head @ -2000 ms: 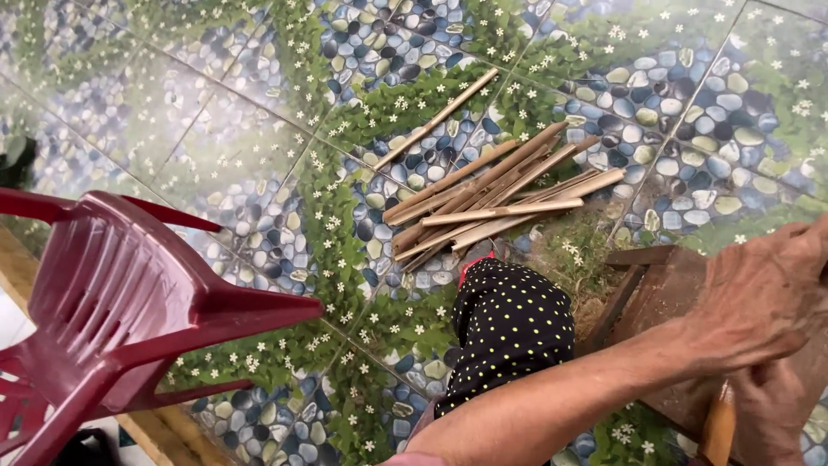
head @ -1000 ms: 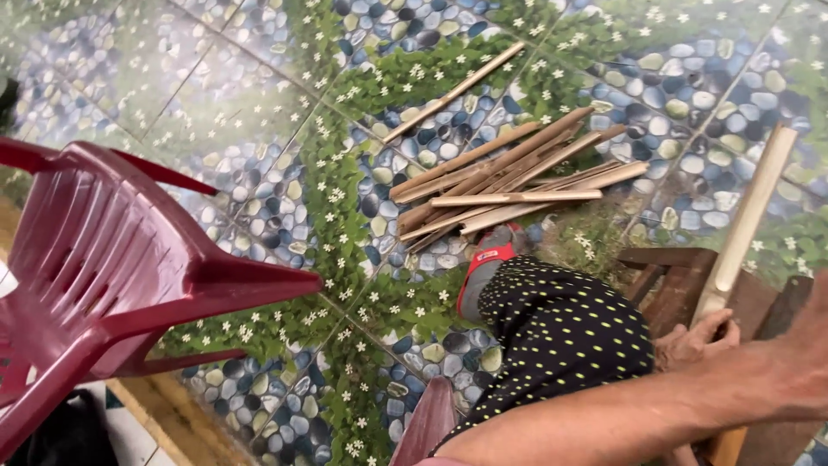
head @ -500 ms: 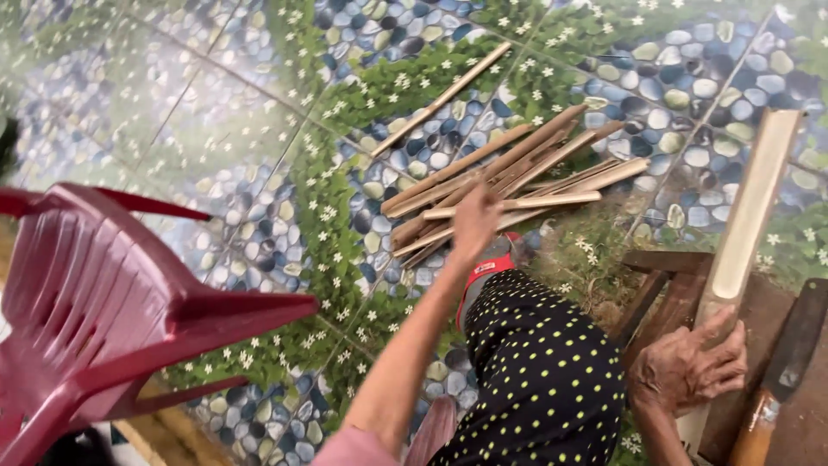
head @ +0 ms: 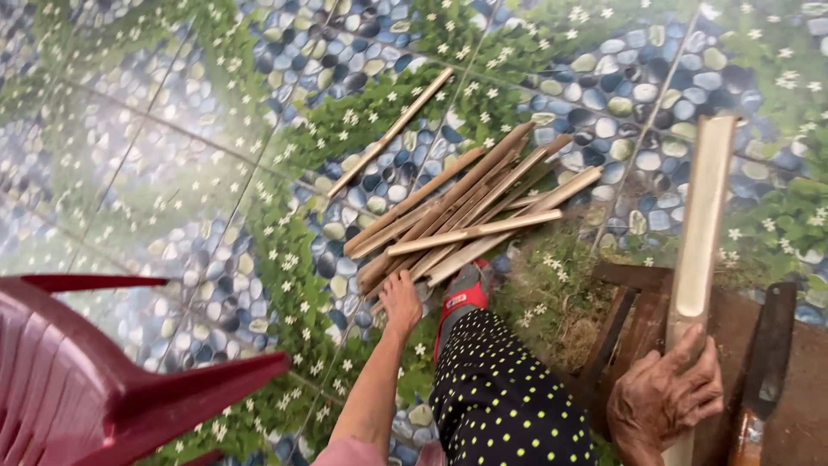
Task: Splitting bamboo stalks into thin strips and shaving them smooth using a knife on a wooden block.
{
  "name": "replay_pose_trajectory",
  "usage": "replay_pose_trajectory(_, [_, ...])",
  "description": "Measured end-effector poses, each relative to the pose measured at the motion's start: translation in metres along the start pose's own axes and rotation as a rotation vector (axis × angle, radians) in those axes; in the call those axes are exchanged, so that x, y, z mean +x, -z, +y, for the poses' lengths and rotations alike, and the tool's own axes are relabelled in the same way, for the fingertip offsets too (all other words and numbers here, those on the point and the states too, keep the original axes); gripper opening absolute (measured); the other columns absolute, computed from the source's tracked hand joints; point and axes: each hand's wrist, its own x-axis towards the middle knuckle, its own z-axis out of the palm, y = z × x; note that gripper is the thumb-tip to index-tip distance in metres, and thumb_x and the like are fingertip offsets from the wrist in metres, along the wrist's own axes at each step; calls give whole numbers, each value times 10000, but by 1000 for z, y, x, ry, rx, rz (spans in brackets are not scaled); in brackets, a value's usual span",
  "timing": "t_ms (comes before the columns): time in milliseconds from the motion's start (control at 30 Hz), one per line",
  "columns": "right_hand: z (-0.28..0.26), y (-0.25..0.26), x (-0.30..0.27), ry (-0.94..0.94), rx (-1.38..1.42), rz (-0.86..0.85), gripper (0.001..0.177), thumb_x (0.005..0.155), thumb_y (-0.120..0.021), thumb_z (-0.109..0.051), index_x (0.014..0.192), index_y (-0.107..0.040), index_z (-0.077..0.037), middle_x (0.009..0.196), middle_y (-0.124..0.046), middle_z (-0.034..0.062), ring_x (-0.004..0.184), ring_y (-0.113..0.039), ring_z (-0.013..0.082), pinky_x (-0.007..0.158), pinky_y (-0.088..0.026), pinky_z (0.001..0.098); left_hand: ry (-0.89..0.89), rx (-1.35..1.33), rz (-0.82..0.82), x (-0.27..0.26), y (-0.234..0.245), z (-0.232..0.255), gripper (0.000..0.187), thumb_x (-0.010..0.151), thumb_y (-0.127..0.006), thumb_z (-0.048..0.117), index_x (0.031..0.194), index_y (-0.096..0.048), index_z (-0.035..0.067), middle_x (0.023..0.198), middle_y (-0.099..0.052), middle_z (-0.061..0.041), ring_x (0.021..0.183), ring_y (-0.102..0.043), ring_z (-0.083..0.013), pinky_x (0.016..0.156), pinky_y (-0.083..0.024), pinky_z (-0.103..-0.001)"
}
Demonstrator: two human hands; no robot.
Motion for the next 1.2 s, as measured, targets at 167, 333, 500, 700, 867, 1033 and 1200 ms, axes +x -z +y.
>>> replay_pose_trajectory(167, [4,-9,-2,9,-9,27,683,983,-630,-20,1615,-381,57,1456,-497,333,1214,-493,470,965,-351,565,43,-144,-145,-9,-5,-4,171,883,-481,39,1053,-463,36,1017,-610,-212,901,-680,-429,738,-594,-554])
replay_pose_trajectory(333, [7,-15,-4,8,-43,31,670,991,-643,-39,1609,-405,61,1459,-502,319,1237,-502,453,964,-380,568,95,-612,-360,-25,26,-8,253,911,-574,179,1136,-503,85,843,-698,-117,730,-665,-339,690,-519,-482])
replay_pose_trajectory(500, [7,-5,-4,6,33,19,681,993,-638,-25,1612,-364,51,1456,-484,343,1248,-475,473,962,-356,597,90,-647,-539,-42,22,3,419,933,-697,302,1287,-602,98,1115,-583,-148,941,-645,-270,831,-549,-428])
replay_pose_trajectory(700, [4,-4,-5,-2,-14,22,639,1014,-594,-53,1607,-395,77,1456,-491,335,1232,-484,453,957,-374,577,151,-568,-469,-53,7,4,377,852,-744,197,1177,-627,48,1124,-711,-158,1033,-677,-359,890,-536,-456])
replay_pose_trajectory(867, [1,-3,-1,-13,20,36,681,985,-632,-35,1613,-375,35,1472,-489,321,1237,-478,451,951,-367,580,62,-772,-486,-58,-6,5,487,874,-696,337,1239,-615,24,1074,-669,-159,933,-654,-310,816,-551,-478])
replay_pose_trajectory(1033, [3,-4,-1,-4,34,41,683,993,-614,-32,1618,-351,45,1466,-485,329,1255,-475,445,973,-360,581,313,-949,-530,-67,94,26,165,965,-628,71,1100,-535,87,808,-671,-67,599,-607,-187,488,-486,-333])
replay_pose_trajectory(1200, [6,-7,-3,-13,38,40,695,999,-607,-51,1634,-335,28,1462,-484,334,1233,-484,445,982,-358,575,223,-624,-339,-110,161,-2,106,1030,-532,237,1039,-505,134,715,-624,-33,547,-555,-162,430,-485,-314])
